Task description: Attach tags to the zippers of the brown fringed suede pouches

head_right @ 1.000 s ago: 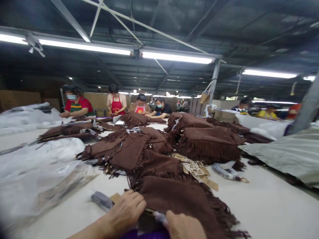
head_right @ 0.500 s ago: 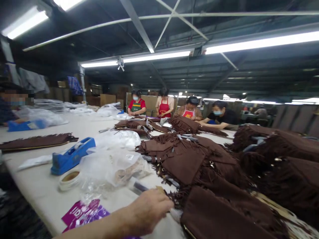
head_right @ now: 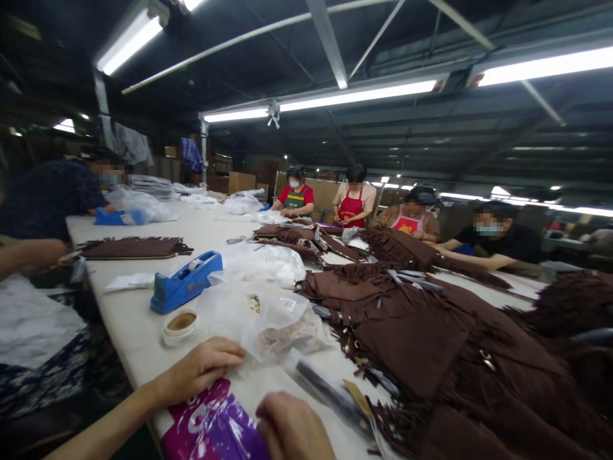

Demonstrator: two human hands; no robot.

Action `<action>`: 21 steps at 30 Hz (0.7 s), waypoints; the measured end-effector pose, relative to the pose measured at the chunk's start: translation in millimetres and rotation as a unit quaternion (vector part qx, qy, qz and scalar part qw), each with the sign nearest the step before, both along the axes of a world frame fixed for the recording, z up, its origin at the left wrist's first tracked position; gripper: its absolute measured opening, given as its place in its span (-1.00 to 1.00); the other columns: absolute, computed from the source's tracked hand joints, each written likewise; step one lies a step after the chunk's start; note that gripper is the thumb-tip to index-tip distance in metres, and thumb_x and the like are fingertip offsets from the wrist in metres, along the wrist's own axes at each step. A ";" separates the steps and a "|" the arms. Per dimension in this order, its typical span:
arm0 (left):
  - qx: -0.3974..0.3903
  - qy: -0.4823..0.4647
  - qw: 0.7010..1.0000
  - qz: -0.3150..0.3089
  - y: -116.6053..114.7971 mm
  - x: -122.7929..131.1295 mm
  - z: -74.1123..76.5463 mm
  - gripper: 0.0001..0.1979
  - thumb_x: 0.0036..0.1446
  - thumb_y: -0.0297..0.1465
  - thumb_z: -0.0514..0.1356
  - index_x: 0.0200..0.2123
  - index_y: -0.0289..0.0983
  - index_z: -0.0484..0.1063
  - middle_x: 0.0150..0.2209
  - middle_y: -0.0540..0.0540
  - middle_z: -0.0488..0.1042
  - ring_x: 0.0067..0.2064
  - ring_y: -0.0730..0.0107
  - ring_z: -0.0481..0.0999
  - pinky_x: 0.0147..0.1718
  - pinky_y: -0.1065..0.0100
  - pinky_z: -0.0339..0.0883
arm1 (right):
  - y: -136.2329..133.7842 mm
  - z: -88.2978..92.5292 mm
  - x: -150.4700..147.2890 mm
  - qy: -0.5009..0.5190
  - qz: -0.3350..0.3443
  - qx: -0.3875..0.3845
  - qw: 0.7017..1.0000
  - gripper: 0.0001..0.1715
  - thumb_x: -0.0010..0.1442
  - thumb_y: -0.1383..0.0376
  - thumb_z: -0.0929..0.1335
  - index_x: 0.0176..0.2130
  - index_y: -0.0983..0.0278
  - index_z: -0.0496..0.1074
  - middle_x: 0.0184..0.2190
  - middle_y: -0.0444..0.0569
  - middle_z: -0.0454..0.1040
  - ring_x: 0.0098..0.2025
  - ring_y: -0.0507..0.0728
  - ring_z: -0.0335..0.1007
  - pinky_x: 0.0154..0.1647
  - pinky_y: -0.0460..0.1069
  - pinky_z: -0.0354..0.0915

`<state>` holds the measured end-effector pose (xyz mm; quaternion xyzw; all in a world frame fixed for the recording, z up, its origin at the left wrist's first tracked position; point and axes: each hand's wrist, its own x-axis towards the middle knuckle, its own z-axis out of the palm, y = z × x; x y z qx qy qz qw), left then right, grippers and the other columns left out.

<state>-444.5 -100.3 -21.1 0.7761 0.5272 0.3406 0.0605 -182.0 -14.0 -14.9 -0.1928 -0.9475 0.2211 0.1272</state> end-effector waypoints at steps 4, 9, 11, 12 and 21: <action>-0.028 -0.003 1.000 0.006 1.6 4.2 -1.3 -0.69 0.31 -0.47 0.02 -0.03 -0.16 0.51 -0.07 -0.10 0.54 -0.06 0.27 0.48 0.00 0.26 0.26 | -0.5 -11.8 -66.7 -0.005 -0.112 0.017 0.994 -0.78 0.18 0.47 0.31 -0.16 0.24 0.42 -0.26 -0.04 0.57 -0.20 0.17 0.51 -0.23 -0.05 0.30; -0.044 0.084 0.995 0.031 3.8 6.1 1.8 -0.73 0.27 -0.50 0.07 -0.11 -0.12 0.53 -0.12 -0.07 0.48 -0.09 0.25 0.43 -0.03 0.24 0.22 | -1.3 -29.5 -84.3 -0.027 -0.121 0.092 0.988 -0.85 0.27 0.44 0.29 -0.29 0.23 0.40 -0.30 -0.04 0.52 -0.29 0.17 0.52 -0.33 -0.04 0.29; -0.051 0.108 0.992 0.042 3.8 7.6 2.4 -0.73 0.24 -0.52 0.11 -0.11 -0.11 0.52 -0.12 -0.06 0.45 -0.09 0.25 0.41 -0.03 0.24 0.20 | 1.3 -34.4 -83.9 -0.025 -0.113 0.133 0.984 -0.87 0.28 0.42 0.30 -0.29 0.22 0.39 -0.31 -0.04 0.52 -0.34 0.16 0.52 -0.39 -0.05 0.27; -0.055 0.115 0.991 0.044 3.7 8.5 2.7 -0.72 0.23 -0.53 0.12 -0.10 -0.11 0.52 -0.13 -0.06 0.45 -0.09 0.24 0.40 -0.04 0.24 0.19 | 2.9 -36.1 -84.0 -0.031 -0.108 0.156 0.981 -0.89 0.27 0.41 0.31 -0.29 0.22 0.38 -0.32 -0.04 0.51 -0.36 0.16 0.52 -0.43 -0.04 0.26; -0.040 0.125 0.990 0.040 1.9 9.8 3.0 -0.78 0.29 -0.49 0.07 -0.18 -0.17 0.51 -0.13 -0.07 0.43 -0.10 0.25 0.38 -0.06 0.28 0.20 | 16.8 -30.7 -66.8 -0.095 -0.062 0.217 0.970 -0.84 0.18 0.51 0.29 -0.32 0.26 0.35 -0.36 -0.01 0.51 -0.40 0.20 0.53 -0.52 -0.03 0.12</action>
